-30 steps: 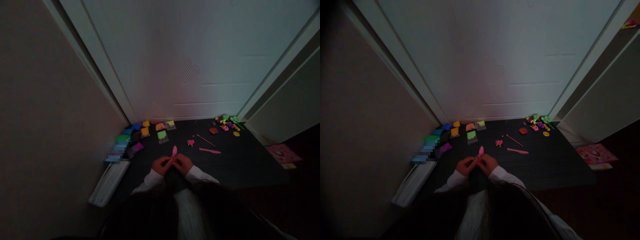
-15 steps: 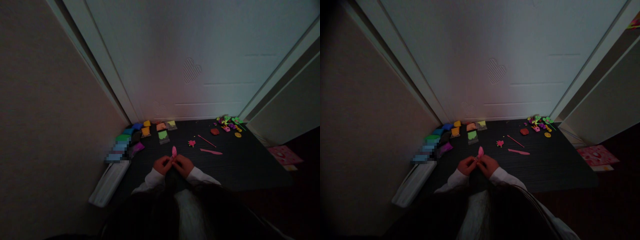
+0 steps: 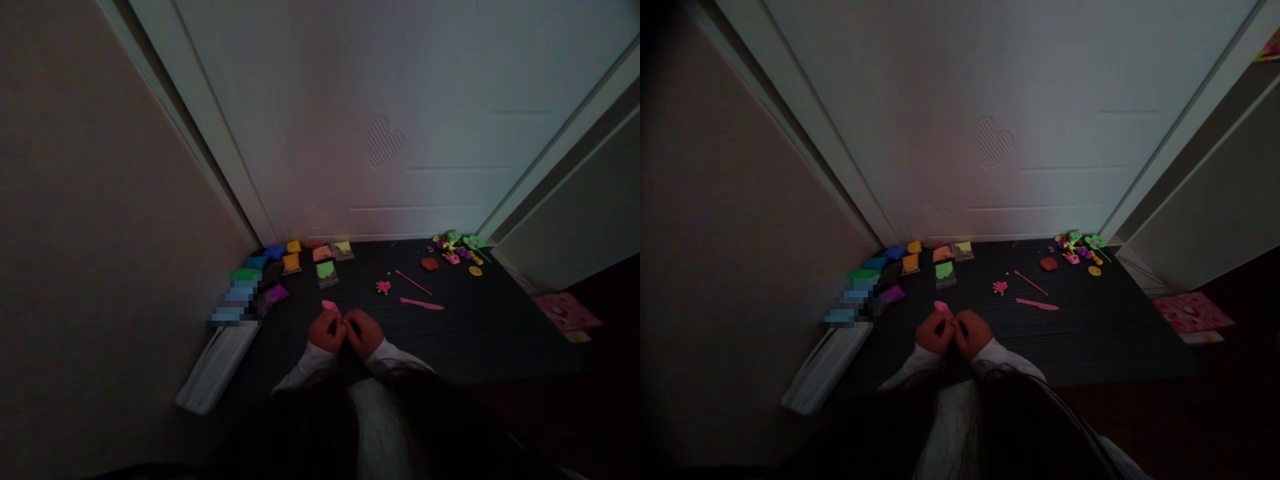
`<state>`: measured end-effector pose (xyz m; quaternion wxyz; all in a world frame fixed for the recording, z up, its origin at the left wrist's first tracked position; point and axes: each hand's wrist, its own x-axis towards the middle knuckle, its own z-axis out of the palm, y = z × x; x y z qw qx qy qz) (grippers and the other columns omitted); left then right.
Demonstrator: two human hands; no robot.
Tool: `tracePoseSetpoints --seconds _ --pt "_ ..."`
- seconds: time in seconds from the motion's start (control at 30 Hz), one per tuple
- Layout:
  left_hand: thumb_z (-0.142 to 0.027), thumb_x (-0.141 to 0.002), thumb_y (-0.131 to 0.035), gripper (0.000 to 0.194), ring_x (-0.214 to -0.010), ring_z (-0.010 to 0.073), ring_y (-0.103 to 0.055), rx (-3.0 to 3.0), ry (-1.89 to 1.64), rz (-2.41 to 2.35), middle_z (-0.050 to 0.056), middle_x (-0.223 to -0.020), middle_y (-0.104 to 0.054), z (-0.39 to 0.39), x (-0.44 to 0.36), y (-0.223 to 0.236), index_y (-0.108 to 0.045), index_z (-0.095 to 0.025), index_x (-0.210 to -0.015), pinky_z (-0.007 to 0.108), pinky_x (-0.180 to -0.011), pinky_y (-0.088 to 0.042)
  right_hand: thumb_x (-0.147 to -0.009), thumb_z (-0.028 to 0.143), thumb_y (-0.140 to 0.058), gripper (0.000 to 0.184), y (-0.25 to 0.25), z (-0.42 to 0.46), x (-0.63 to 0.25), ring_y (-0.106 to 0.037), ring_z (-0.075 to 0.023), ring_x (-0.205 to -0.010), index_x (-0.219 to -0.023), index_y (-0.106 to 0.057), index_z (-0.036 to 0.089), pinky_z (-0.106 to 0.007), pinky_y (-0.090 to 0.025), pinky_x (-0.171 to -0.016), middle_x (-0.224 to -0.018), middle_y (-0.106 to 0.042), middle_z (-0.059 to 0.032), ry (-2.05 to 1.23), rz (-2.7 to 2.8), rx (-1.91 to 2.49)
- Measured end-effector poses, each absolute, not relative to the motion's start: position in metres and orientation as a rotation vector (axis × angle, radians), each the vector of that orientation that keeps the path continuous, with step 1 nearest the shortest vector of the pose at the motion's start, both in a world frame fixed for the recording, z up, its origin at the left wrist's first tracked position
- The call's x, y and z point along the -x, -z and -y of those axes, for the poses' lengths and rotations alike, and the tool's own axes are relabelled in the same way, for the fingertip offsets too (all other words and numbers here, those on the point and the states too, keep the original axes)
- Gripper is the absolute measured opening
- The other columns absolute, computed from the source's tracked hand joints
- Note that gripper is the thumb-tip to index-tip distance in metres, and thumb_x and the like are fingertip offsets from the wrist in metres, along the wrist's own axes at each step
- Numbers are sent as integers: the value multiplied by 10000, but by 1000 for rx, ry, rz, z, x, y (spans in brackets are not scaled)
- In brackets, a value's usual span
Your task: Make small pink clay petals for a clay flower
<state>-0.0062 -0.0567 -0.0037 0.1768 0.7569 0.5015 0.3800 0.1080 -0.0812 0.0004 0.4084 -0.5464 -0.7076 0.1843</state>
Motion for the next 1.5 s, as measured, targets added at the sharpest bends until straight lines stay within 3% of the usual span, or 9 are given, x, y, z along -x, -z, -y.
tracePoseSetpoints --seconds 0.3,0.43,0.6,0.77,0.83,0.97,1.03,1.2,1.5 --pt "-255 -647 -420 173 -474 84 -394 -1968 -1202 -1379 -11 -500 -440 46 13 16 -446 -149 -512 207 -471 -313 -697 235 -404 95 3 69 -111 -434 -83 -536 -639 -440 169 -196 -346 -518 -592 -487 15 -585 1572 1449" --pt "-235 -655 -407 162 -485 88 -399 -2018 -1181 -1367 -9 -510 -438 47 13 14 -446 -151 -521 211 -478 -320 -669 165 -415 30 7 69 -111 -471 -97 -634 -668 -443 175 -214 -379 -598 -704 -523 -9 -577 1621 1355" --pt "-181 -651 -408 115 -584 113 -439 -2184 -1103 -1270 14 -577 -479 51 14 6 -468 -150 -557 247 -567 -355 -689 92 -359 202 8 71 -114 -469 -116 -794 -755 -522 190 -243 -375 -731 -778 -530 -29 -535 1734 1245" --pt "-161 -622 -433 70 -632 134 -462 -2203 -1240 -1086 15 -586 -499 48 17 5 -487 -152 -579 312 -659 -369 -697 113 -387 246 8 69 -117 -477 -117 -807 -860 -547 203 -243 -388 -737 -829 -530 -37 -550 1669 1241" --pt "-175 -609 -452 83 -736 161 -477 -2132 -1317 -1039 35 -696 -522 46 19 7 -510 -150 -663 342 -727 -362 -703 133 -401 241 6 67 -118 -484 -116 -800 -885 -542 205 -246 -391 -732 -834 -535 -35 -591 1609 1255" --pt "-209 -642 -455 392 -996 212 -392 -1740 -1401 -1122 104 -1077 -413 41 20 12 -398 -139 -1024 356 -821 -339 -703 183 -439 198 2 65 -120 -500 -114 -768 -863 -554 204 -241 -402 -698 -827 -544 -29 -727 1524 1242" --pt "-226 -673 -437 454 -941 195 -445 -1557 -1290 -1112 110 -1075 -426 38 19 14 -316 -146 -1104 334 -777 -382 -696 202 -456 183 2 65 -121 -505 -114 -752 -844 -564 200 -238 -405 -682 -818 -548 -27 -799 1508 1224" --pt "-303 -689 -428 470 -495 109 -514 -1177 -1014 -970 68 -788 -538 32 19 14 -286 -142 -1107 246 -405 -428 -701 241 -456 182 4 63 -123 -512 -118 -702 -823 -577 181 -240 -409 -646 -759 -554 -29 -862 1388 1323" --pt "-325 -613 -506 509 -359 50 -419 -1000 -1028 -984 -6 -619 -519 28 23 7 -328 -135 -1050 177 -309 -339 -641 288 -538 338 -3 65 -119 -492 -146 -805 -973 -521 228 -272 -403 -702 -903 -532 -38 -839 1572 1289"
